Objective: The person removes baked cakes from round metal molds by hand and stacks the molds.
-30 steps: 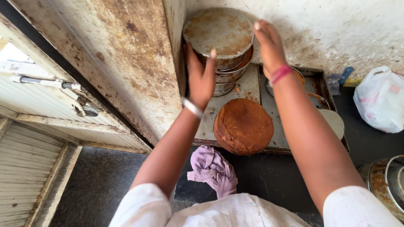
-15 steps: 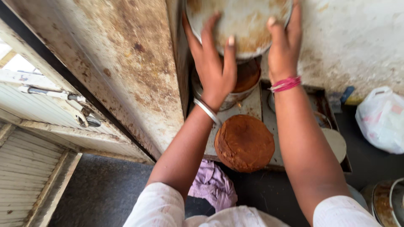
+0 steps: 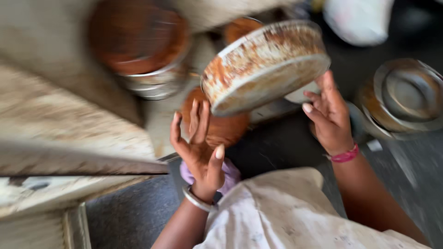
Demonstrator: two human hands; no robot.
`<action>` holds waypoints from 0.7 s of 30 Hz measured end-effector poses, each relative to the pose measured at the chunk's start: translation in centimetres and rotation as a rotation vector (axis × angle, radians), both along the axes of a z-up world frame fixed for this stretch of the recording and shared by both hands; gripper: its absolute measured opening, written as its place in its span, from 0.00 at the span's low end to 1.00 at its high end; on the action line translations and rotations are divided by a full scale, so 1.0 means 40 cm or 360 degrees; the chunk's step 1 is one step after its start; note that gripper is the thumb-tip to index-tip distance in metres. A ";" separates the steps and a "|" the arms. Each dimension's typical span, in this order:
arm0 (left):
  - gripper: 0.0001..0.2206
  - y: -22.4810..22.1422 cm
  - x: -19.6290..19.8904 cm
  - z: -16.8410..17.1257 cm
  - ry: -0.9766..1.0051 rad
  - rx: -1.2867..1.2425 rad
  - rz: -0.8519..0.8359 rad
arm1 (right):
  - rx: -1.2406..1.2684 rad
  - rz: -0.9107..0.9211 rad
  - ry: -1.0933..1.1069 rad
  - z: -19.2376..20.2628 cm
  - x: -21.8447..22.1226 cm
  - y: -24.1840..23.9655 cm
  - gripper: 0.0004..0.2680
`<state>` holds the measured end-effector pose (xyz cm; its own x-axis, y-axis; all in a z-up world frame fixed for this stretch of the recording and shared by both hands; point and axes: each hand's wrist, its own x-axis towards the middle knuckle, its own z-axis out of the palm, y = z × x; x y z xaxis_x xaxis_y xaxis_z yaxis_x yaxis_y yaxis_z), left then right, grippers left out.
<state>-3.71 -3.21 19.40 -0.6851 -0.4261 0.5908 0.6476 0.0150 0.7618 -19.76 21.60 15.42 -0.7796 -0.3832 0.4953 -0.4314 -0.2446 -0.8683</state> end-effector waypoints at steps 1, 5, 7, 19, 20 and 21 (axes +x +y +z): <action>0.36 0.021 -0.005 -0.017 -0.0029 0.0024 -0.0093 | -0.0102 0.0003 -0.0151 -0.029 0.039 0.074 0.29; 0.32 0.140 -0.009 -0.073 -0.0244 -0.0213 -0.0585 | -0.0428 -0.0166 -0.0551 -0.092 0.181 0.268 0.19; 0.31 0.179 -0.042 -0.055 -0.0239 -0.0310 -0.0787 | -0.0541 -0.0311 -0.0663 -0.075 0.228 0.302 0.16; 0.40 0.548 -0.353 -0.004 -0.0317 -0.0159 -0.1111 | -0.0541 -0.0927 -0.0032 -0.017 0.032 0.722 0.05; 0.41 0.585 -0.391 -0.016 -0.0368 -0.0088 -0.1154 | -0.0540 -0.0902 -0.0039 -0.017 -0.008 0.741 0.05; 0.43 0.619 -0.426 -0.031 -0.0418 -0.0015 -0.1196 | -0.0496 -0.0919 -0.0017 -0.018 -0.051 0.757 0.04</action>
<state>-20.77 21.54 18.15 -0.9045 0.2097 0.3713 0.2860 -0.3473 0.8931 -21.81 51.86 14.69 -0.8226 0.2585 0.5065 -0.5604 -0.2173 -0.7992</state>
